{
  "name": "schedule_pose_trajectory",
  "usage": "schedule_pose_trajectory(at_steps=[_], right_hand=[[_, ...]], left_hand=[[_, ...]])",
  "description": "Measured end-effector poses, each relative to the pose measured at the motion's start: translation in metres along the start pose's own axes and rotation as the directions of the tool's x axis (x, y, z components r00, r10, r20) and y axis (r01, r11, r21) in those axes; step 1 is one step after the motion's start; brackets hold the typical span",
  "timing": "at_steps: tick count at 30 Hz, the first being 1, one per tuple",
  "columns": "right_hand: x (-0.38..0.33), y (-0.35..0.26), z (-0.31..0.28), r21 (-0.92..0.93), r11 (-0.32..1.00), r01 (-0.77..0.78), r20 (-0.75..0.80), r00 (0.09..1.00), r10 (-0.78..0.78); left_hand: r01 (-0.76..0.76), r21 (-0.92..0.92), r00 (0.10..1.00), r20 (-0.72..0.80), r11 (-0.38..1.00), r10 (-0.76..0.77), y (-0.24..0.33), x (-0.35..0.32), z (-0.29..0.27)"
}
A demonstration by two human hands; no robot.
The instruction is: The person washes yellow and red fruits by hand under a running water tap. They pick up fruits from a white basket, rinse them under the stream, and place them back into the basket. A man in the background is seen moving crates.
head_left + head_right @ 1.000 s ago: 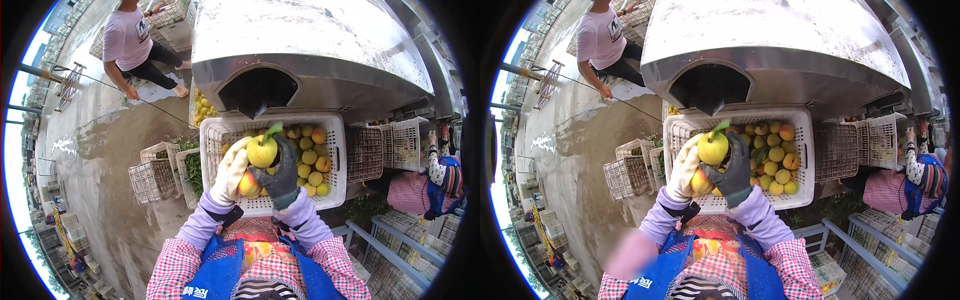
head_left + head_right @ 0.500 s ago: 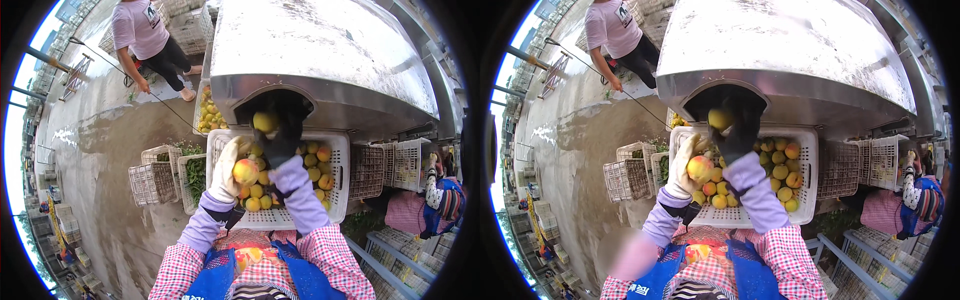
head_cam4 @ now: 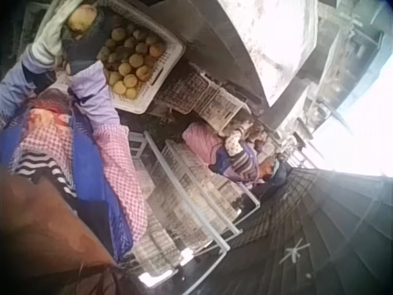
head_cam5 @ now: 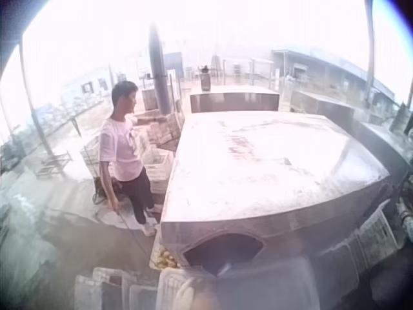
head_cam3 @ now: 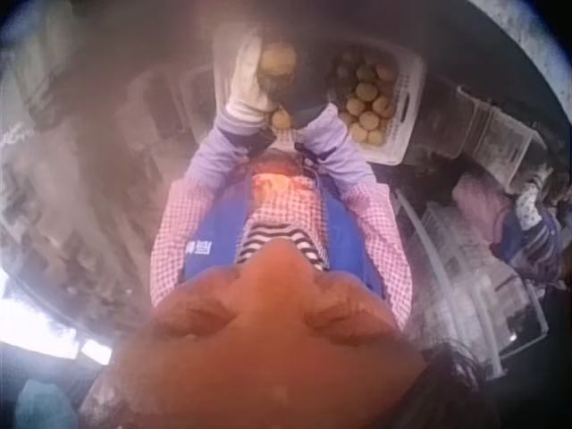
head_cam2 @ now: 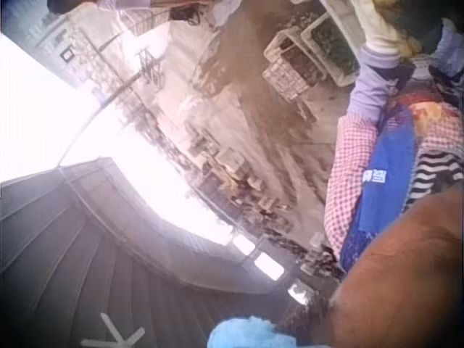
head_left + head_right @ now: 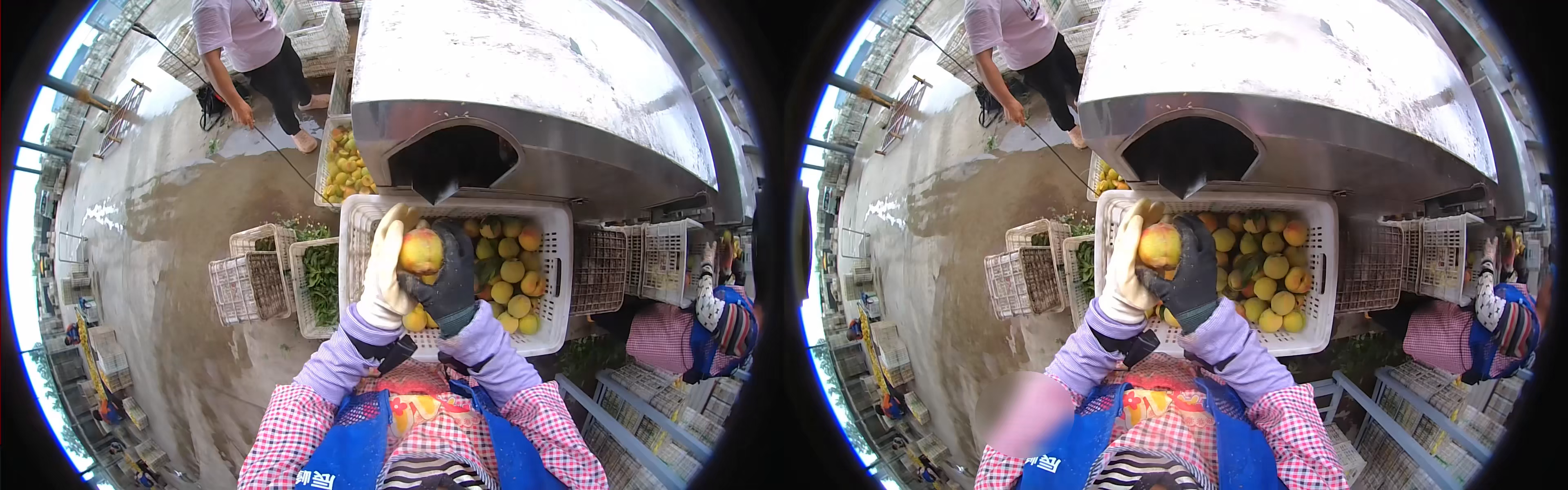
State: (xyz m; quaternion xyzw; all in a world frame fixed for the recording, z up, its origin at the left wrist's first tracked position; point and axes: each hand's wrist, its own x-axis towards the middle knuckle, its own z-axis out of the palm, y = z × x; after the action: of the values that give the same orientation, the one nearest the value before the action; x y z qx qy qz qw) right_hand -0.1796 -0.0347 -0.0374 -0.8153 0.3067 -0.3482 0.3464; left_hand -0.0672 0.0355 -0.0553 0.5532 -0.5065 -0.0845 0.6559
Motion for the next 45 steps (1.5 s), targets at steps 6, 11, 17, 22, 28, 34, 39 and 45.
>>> schedule_pose_trajectory(at_steps=[6, 11, 17, 22, 28, 34, 39, 45], right_hand=[[0.035, 0.009, 0.018, 0.011, 0.999, 0.044, -0.237, 0.971, -0.04], [0.102, 0.047, 0.029, -0.313, 0.948, -0.06, -0.086, 0.996, 0.035], [0.157, 0.027, 0.004, -0.139, 0.983, -0.117, -0.002, 0.993, 0.118], [0.069, 0.081, -0.023, 0.003, 0.976, 0.218, 0.046, 0.975, -0.218], [-0.084, 0.305, 0.05, -0.64, 0.768, -0.005, 0.238, 0.949, 0.205], [-0.091, 0.294, 0.078, -0.672, 0.728, -0.138, 0.573, 0.526, 0.628], [-0.012, 0.19, 0.018, -0.228, 0.777, -0.587, 0.569, 0.568, 0.595], [-0.018, 0.087, -0.058, -0.058, 0.9, -0.433, 0.479, 0.779, 0.405]], left_hand=[[0.374, -0.48, 0.848, -0.171, 0.794, -0.502, 0.016, 0.018, 0.011], [0.451, -0.805, 0.512, -0.12, 0.385, -0.851, -0.001, -0.007, 0.008], [0.741, -0.411, 0.487, -0.215, 0.53, -0.847, -0.079, -0.07, 0.006], [0.779, 0.568, 0.43, -0.172, 0.267, -0.886, -0.127, -0.102, 0.042], [0.677, 0.73, 0.44, -0.302, 0.092, -0.846, -0.209, -0.12, 0.138], [0.701, 0.68, 0.547, -0.319, 0.214, -0.774, -0.242, -0.127, 0.117], [0.834, 0.136, 0.549, -0.106, 0.535, -0.829, -0.186, -0.1, 0.08], [0.803, -0.516, 0.397, 0.093, 0.296, -0.913, -0.016, -0.039, 0.06]])
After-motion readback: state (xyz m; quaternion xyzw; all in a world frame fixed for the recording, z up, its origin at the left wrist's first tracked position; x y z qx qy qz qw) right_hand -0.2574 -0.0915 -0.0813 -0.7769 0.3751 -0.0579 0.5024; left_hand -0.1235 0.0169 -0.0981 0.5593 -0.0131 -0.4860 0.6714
